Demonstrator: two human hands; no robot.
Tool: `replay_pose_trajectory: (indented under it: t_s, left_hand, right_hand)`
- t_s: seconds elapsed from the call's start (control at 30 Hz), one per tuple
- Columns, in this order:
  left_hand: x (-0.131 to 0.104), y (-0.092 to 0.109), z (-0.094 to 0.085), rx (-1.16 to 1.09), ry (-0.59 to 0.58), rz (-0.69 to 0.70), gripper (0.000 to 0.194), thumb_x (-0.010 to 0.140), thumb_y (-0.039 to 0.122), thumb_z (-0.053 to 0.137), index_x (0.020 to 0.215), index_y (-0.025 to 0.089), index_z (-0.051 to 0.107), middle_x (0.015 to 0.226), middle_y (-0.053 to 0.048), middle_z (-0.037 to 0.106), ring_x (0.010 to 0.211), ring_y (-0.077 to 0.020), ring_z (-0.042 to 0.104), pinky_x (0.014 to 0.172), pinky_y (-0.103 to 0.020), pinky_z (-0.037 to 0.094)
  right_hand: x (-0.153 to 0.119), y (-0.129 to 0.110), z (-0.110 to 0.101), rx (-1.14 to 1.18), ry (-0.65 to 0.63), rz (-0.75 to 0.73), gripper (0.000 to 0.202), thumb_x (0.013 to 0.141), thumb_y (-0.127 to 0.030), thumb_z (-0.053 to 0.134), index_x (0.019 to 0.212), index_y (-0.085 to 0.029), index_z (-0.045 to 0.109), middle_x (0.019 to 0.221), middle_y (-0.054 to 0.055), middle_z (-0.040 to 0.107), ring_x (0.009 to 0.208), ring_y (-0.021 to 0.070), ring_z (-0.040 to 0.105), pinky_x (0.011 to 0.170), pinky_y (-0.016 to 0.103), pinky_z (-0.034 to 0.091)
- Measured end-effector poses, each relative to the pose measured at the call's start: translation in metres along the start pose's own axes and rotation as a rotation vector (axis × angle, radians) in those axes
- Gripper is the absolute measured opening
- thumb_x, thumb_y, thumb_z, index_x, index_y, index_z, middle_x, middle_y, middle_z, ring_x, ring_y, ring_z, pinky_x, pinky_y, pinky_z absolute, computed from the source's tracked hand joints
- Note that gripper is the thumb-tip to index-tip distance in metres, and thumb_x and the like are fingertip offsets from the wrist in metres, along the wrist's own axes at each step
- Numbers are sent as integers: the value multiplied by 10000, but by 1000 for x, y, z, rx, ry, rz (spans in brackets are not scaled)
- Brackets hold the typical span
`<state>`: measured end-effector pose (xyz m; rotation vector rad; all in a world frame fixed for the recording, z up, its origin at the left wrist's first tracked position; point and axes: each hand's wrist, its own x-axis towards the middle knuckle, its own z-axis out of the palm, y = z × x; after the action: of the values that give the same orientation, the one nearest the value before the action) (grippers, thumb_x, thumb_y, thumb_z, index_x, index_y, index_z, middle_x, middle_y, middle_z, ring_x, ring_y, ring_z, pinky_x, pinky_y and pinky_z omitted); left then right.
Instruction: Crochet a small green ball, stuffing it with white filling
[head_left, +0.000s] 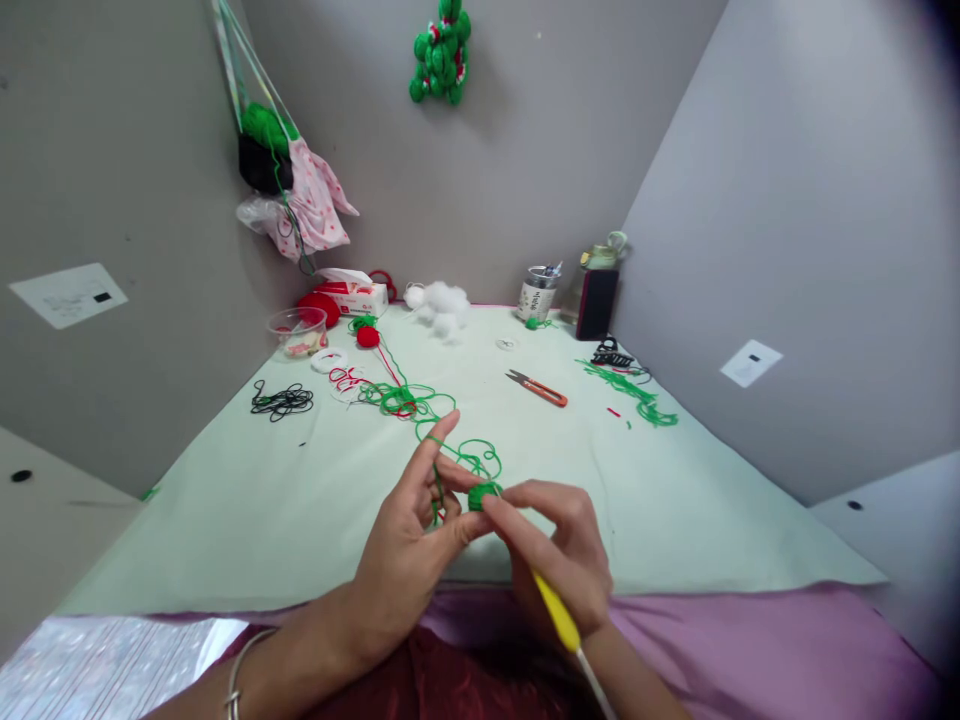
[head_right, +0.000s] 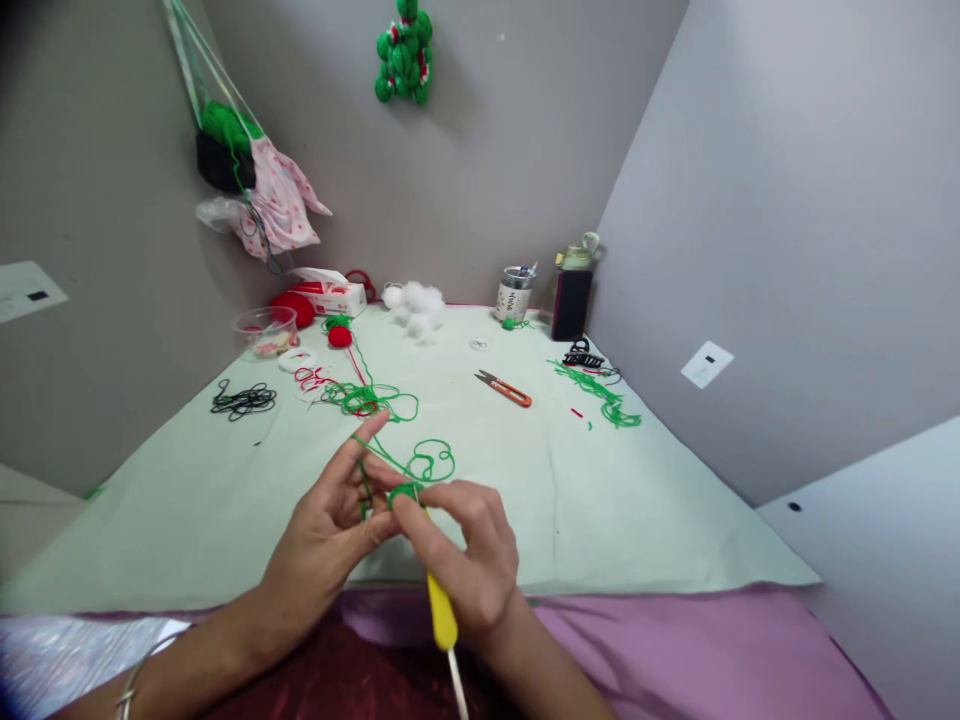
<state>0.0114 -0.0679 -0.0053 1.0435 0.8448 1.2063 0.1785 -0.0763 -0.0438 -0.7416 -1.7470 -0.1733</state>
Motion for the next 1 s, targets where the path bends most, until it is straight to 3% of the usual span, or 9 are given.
replay_pose_trajectory:
  t_s: [0.1, 0.23, 0.33, 0.67, 1.0]
  left_hand:
    - [-2, 2, 3, -194, -79, -171, 879, 763, 375, 918, 1536, 299, 508, 995, -1, 606, 866, -132, 546, 794, -270, 441]
    - [0, 6, 1, -378, -154, -367, 914, 704, 328, 961, 1511, 242, 540, 1039, -21, 628, 880, -116, 545, 796, -240, 421]
    - [2, 6, -2, -398, -150, -346, 973, 656, 282, 987, 1518, 246, 537, 1079, -27, 621, 954, -137, 568, 868, -245, 423]
    - [6, 9, -10, -200, -157, -188, 968, 679, 203, 928, 1545, 304, 509, 972, 11, 554, 900, -143, 525, 847, -269, 418]
    - [9, 15, -11, -235, -288, -300, 616, 820, 316, 764, 1413, 197, 645, 940, -14, 575, 700, -127, 621, 582, -244, 357]
  right_hand:
    - [-9, -1, 3, -72, 78, -109, 470, 927, -38, 674, 1356, -227, 710, 1088, 97, 703, 1023, 233, 692, 808, 357, 625]
    - [2, -4, 6, 258, 160, 126, 344, 998, -128, 631, 1256, -318, 755, 1013, 49, 719, 907, 185, 704, 698, 314, 607]
    - [12, -3, 3, 473, 136, 267, 253, 1046, -220, 580, 1189, -305, 771, 985, 47, 751, 895, 185, 708, 728, 326, 605]
    - [14, 2, -16, 639, 15, 392, 220, 1034, -192, 593, 1107, -270, 785, 975, 43, 787, 892, 187, 711, 779, 342, 582]
    - [28, 6, -13, 1065, 64, 814, 187, 970, -341, 709, 867, -224, 813, 788, 27, 742, 620, 111, 670, 590, 233, 536]
